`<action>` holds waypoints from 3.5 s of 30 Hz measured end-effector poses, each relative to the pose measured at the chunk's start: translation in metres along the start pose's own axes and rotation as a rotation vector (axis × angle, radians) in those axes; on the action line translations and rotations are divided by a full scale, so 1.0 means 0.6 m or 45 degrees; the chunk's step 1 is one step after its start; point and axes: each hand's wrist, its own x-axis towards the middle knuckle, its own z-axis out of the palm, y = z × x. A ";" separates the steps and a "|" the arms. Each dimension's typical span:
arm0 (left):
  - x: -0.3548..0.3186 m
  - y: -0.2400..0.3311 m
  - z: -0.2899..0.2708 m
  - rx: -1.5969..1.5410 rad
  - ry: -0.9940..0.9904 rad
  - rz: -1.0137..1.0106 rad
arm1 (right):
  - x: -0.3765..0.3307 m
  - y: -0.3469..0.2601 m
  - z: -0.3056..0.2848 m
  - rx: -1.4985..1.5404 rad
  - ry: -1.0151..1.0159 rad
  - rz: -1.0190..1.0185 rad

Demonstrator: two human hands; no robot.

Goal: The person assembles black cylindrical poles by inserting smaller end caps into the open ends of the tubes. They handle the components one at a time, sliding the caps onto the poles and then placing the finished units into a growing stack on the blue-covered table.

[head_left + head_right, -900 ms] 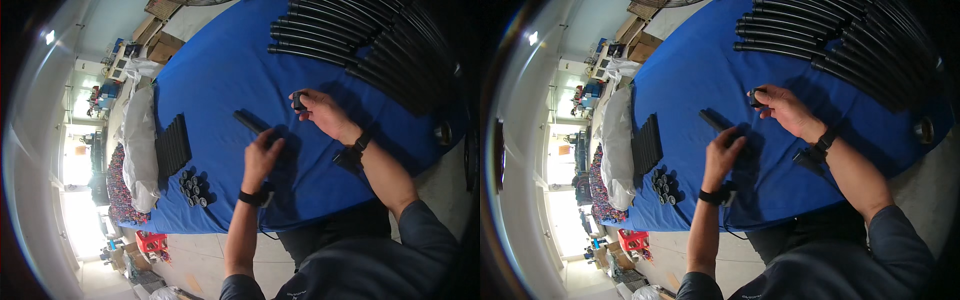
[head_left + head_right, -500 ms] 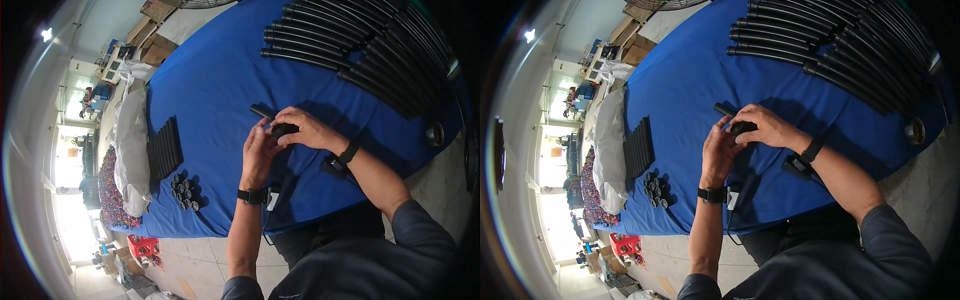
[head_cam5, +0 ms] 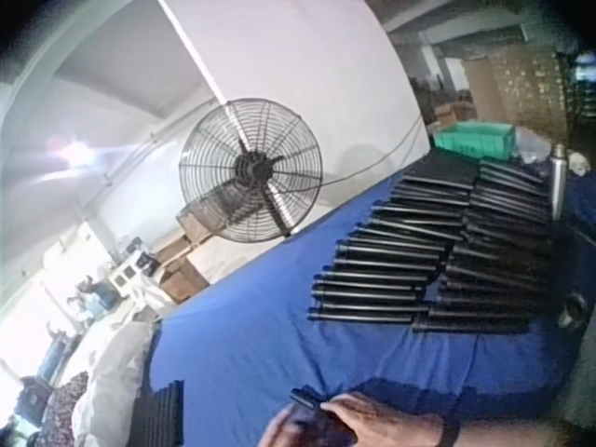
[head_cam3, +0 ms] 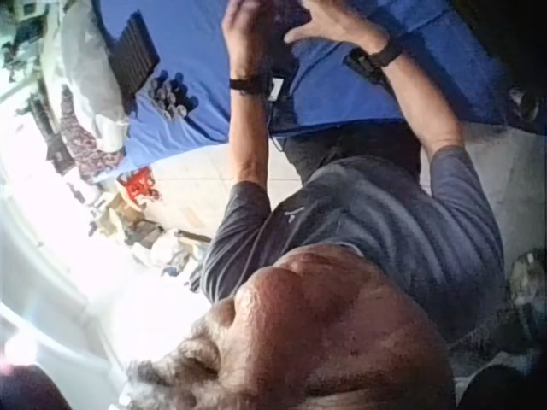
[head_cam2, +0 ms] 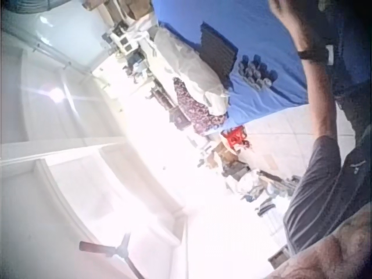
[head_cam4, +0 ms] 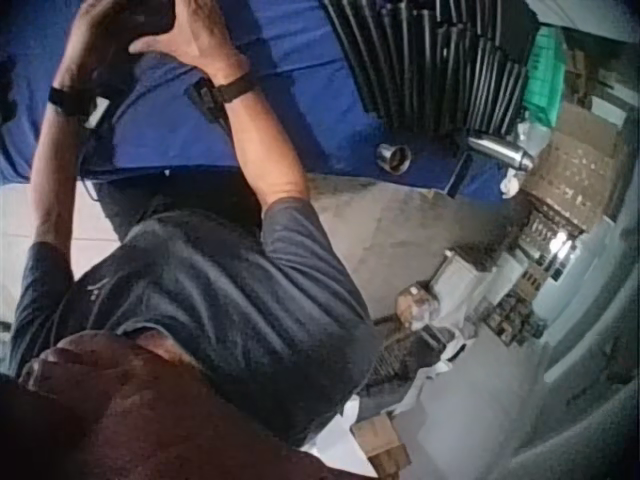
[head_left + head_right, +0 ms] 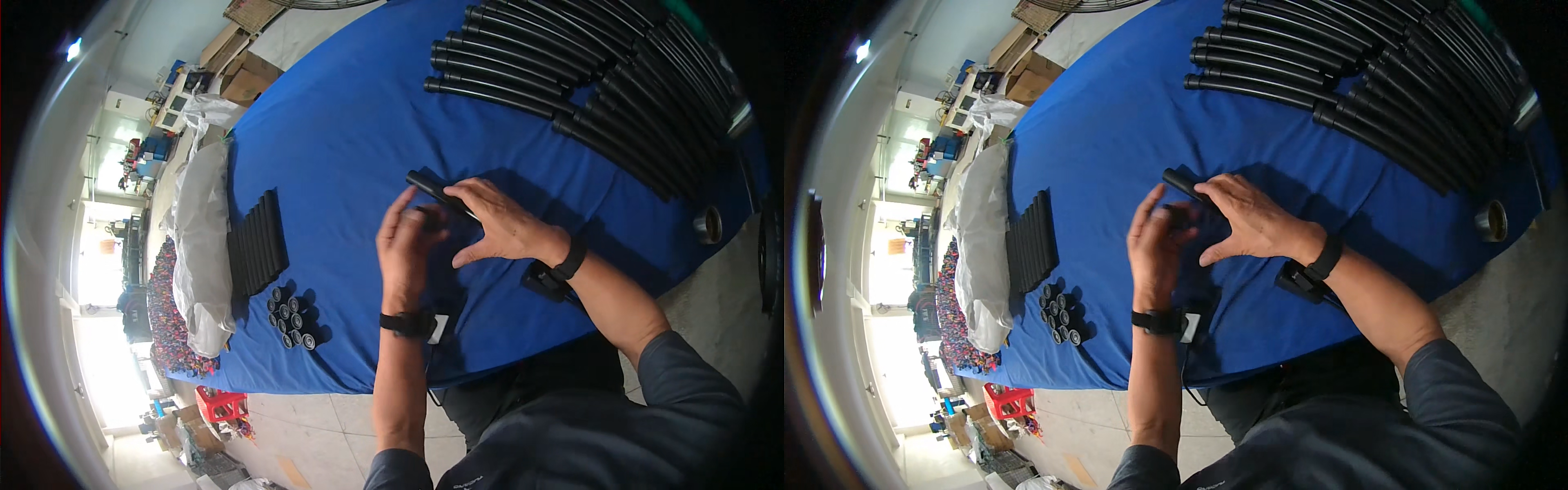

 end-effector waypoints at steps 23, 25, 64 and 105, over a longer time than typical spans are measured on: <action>0.015 -0.044 -0.068 -0.960 -0.291 -0.204 | -0.054 -0.065 -0.025 -0.539 -0.198 0.310; 0.012 -0.045 -0.062 -0.970 -0.323 -0.228 | -0.081 -0.075 -0.039 -0.569 -0.189 0.347; -0.044 -0.044 -0.004 -0.746 -1.165 -0.255 | -0.145 -0.086 -0.111 -0.052 -0.166 0.269; -0.039 -0.032 -0.006 -0.593 -0.994 -0.172 | -0.106 -0.099 -0.071 2.190 0.542 0.881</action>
